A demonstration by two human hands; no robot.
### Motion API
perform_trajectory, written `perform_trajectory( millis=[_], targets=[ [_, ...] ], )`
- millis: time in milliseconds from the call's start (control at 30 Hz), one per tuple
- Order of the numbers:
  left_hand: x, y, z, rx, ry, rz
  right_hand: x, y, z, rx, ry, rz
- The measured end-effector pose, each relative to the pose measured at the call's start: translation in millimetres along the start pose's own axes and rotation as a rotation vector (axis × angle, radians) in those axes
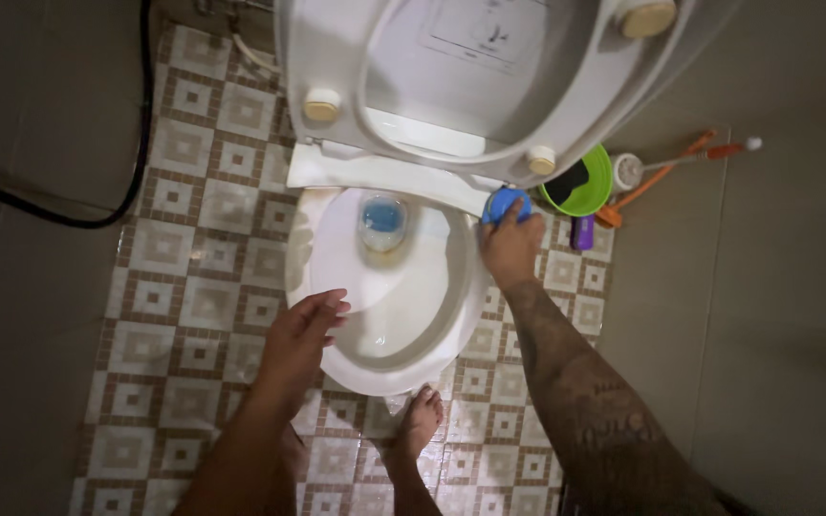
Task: The person cleans a toilet by wiping the underside of the seat and the rim with a blue sponge. They then pour blue cleaning liquid into the bowl and scrub the interior with the sponge. Finally, they wipe the exterior base and tank of the toilet.
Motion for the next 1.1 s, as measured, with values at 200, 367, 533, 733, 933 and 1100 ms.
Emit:
perform_trajectory(
  millis=[200,367,533,733,933,1100],
  targets=[
    [-21,5,-3,0.062,0.014,-0.016,30,-7,-19,0.307,-0.059,-0.178],
    [-28,8,6,-0.008,-0.017,0.033,35,-6,1,0.112,-0.063,-0.011],
    [-37,10,4,0.062,0.014,0.044,42,-3,-43,0.284,-0.151,-0.086],
    [-49,4,-10,0.112,-0.003,0.064,56,-23,-123,0.313,-0.271,-0.077],
    [-52,4,-19,0.059,-0.032,0.020,43,-35,-96,0.264,-0.255,-0.022],
    [-52,11,-14,0.067,-0.033,0.001,31,-36,-58,0.198,-0.218,0.001]
  ],
)
Point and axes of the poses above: each hand's wrist, its own z-axis towards the middle knuckle, its own x-axis out of the back of the hand, y = z × x, the point moved 1 cm from there along z, towards the middle knuckle, and after that the axes turned 10 degrees about z, right-handed, at the moved point
